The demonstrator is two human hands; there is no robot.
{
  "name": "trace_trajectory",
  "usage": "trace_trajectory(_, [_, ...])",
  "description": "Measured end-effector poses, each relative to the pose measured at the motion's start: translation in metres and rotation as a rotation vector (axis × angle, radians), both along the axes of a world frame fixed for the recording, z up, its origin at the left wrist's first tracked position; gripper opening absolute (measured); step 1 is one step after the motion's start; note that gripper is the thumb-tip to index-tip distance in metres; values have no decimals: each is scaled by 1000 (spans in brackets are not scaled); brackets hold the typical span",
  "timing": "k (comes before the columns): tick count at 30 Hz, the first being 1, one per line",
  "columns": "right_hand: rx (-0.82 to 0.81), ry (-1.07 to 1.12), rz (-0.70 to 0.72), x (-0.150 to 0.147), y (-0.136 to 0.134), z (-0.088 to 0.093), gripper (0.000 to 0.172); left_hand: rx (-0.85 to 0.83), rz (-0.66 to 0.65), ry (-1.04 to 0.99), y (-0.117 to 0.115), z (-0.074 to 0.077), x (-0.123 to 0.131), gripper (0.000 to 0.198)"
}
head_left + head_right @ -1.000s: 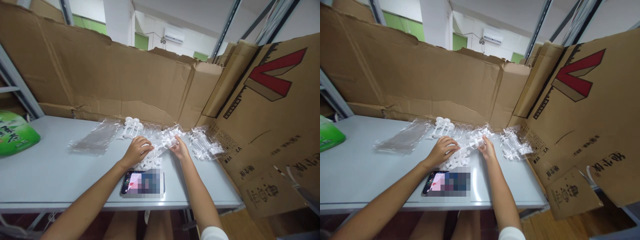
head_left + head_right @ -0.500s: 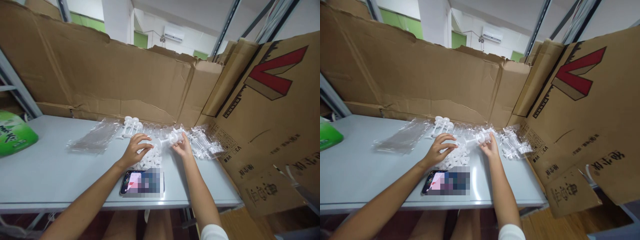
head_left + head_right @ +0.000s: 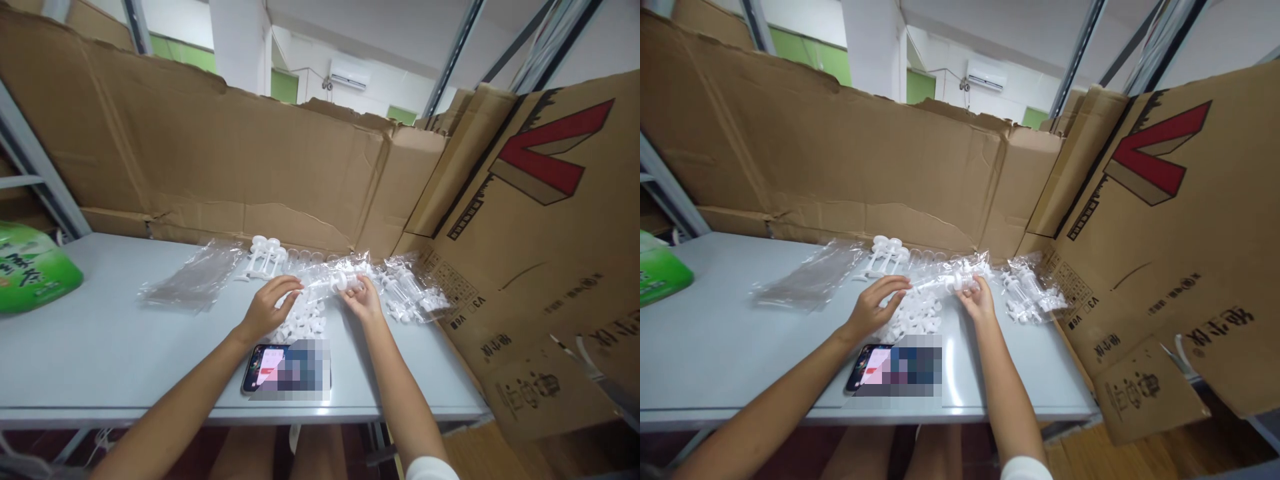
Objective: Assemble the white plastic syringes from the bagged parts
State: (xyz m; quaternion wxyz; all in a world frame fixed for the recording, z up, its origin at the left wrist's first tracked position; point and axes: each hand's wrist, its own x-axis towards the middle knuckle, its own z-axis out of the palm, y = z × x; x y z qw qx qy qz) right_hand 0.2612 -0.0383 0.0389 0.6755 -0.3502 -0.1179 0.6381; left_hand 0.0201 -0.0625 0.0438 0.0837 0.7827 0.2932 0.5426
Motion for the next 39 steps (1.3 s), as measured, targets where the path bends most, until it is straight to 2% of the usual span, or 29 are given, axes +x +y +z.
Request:
trace_trajectory(2, [26,16,18,-3,-1,-1,8,-110,-17,-36,-1,0,3,17])
trace_trajectory(5, [53,63,36,-7,-1,-1,9,-364,-27,-214,4,-3,5,21])
trace_trajectory(8, [96,122,66,-11,-2,-2,11,-641,-118,-386,11,-5,5,33])
trace_trajectory(13, [191,135,155,-22,-5,-7,11,-799,-242,-421,14,-6,5,42])
trace_trajectory(20, [248,124,352,-40,-14,-12,17,-839,-291,-398,8,5,4,44])
trace_trajectory(27, [160,70,323,-46,-15,-15,12,-795,-365,-269,12,2,-2,51])
trace_trajectory(31, [174,65,362,-47,-17,-11,10,-784,-407,-272,12,4,-5,44])
trace_trajectory(39, [314,56,415,-27,-21,5,40,-739,-397,-407,10,16,-17,39])
